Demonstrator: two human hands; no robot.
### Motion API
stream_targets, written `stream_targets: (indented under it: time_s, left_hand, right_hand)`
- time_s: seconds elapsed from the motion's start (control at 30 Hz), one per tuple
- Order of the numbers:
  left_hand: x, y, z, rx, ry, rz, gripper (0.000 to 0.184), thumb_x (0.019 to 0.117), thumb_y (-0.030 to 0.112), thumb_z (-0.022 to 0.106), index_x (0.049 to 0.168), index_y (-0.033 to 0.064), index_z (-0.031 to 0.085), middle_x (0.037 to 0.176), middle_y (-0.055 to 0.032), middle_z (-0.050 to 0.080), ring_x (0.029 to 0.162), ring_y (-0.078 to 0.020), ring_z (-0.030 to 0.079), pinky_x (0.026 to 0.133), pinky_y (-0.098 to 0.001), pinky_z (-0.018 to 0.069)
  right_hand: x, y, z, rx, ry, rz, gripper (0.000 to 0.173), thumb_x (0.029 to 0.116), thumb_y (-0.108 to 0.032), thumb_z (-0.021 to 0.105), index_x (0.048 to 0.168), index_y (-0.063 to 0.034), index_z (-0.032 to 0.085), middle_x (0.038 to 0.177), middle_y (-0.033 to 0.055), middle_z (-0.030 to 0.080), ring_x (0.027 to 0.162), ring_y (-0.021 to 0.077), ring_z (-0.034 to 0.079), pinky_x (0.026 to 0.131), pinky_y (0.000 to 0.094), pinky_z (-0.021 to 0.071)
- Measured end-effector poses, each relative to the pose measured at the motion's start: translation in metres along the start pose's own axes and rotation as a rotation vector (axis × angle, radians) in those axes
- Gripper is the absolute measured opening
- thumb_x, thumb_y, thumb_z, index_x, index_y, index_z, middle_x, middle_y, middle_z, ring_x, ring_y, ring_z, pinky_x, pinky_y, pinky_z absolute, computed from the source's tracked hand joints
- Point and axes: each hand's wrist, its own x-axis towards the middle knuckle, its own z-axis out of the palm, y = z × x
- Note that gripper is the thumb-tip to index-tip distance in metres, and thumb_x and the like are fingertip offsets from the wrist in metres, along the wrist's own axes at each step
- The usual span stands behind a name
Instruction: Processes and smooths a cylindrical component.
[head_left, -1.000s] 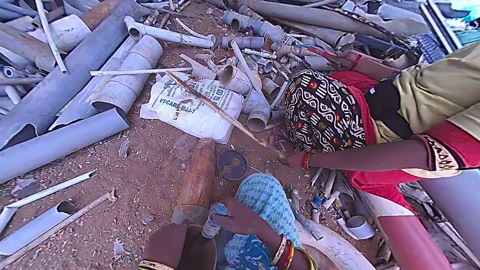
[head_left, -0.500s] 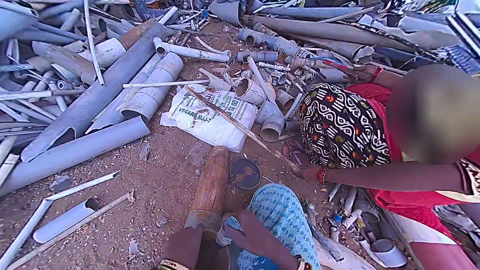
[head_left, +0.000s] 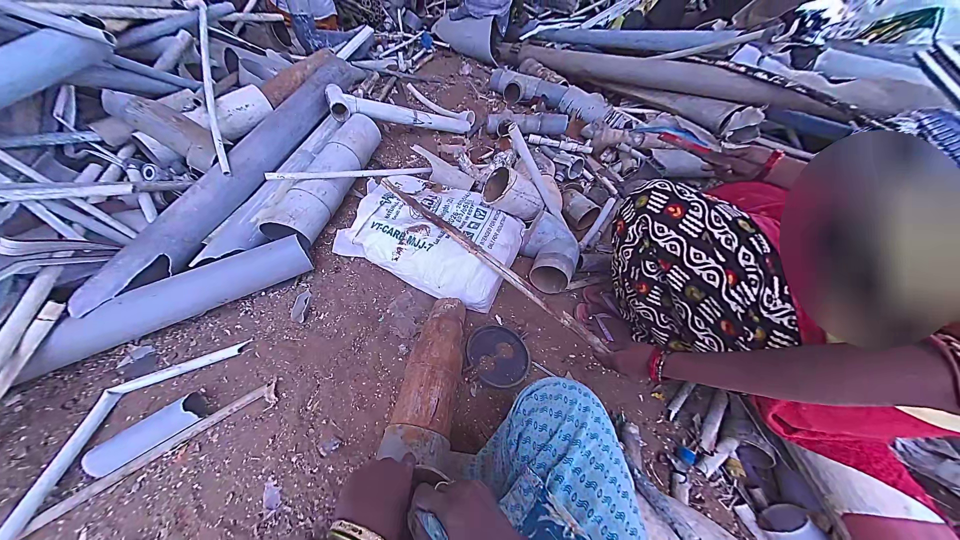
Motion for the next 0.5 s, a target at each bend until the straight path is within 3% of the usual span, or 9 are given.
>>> stream_targets:
  time_s: [0.13,0.27,0.33,0.4,0.5]
  left_hand:
    - [0.006,-0.003,0.000,-0.032,-0.036,-0.015,0.042,0.1036,0.006,0.052,0.146,0.0044,0.050,0.131,-0.0281,0.062,0.123,-0.0471,0.060,0.097,-0.0601,0.0497]
    - [0.009,-0.008,-0.005,-0.033,-0.048,-0.008,0.054,0.1053,0.006,0.048,0.158,0.0089,0.036,0.134,-0.0301,0.060,0.124,-0.0487,0.059,0.099,-0.0615,0.0483]
    - [0.010,-0.011,-0.006,-0.042,-0.045,-0.008,0.058,0.1048,0.007,0.050,0.160,0.0088,0.031,0.134,-0.0310,0.060,0.124,-0.0489,0.059,0.100,-0.0613,0.0480]
    - [0.009,-0.012,-0.007,-0.050,-0.040,-0.001,0.057,0.1048,0.008,0.050,0.159,0.0075,0.033,0.133,-0.0314,0.060,0.124,-0.0490,0.060,0.101,-0.0615,0.0476]
    - [-0.010,0.001,-0.025,-0.024,-0.086,-0.024,0.053,0.1073,0.008,0.044,0.159,0.0047,0.032,0.142,-0.0315,0.054,0.132,-0.0476,0.054,0.108,-0.0581,0.0422]
  right_hand:
    - [-0.002,0.017,-0.008,0.269,0.181,-0.002,0.023,0.0933,-0.006,0.052,0.090,0.0098,0.068,0.068,0.0189,0.062,0.059,0.0272,0.061,0.057,0.0409,0.0484]
    - [-0.003,0.004,-0.010,-0.040,-0.037,0.118,0.024,0.0981,-0.012,0.058,0.105,0.0079,0.069,0.087,0.0267,0.069,0.085,0.0445,0.071,0.071,0.0595,0.0534]
    - [-0.003,0.003,-0.007,-0.096,-0.093,0.098,0.024,0.0969,-0.012,0.060,0.107,0.0076,0.068,0.088,0.0272,0.069,0.085,0.0458,0.071,0.070,0.0601,0.0531]
    - [-0.003,0.005,-0.013,-0.022,-0.145,0.058,0.024,0.0982,-0.010,0.058,0.109,0.0087,0.068,0.091,0.0287,0.068,0.088,0.0471,0.070,0.073,0.0614,0.0524]
    - [-0.007,0.009,-0.022,0.179,-0.051,-0.030,0.024,0.0976,-0.007,0.056,0.105,0.0110,0.070,0.088,0.0291,0.069,0.086,0.0455,0.070,0.075,0.0610,0.0522]
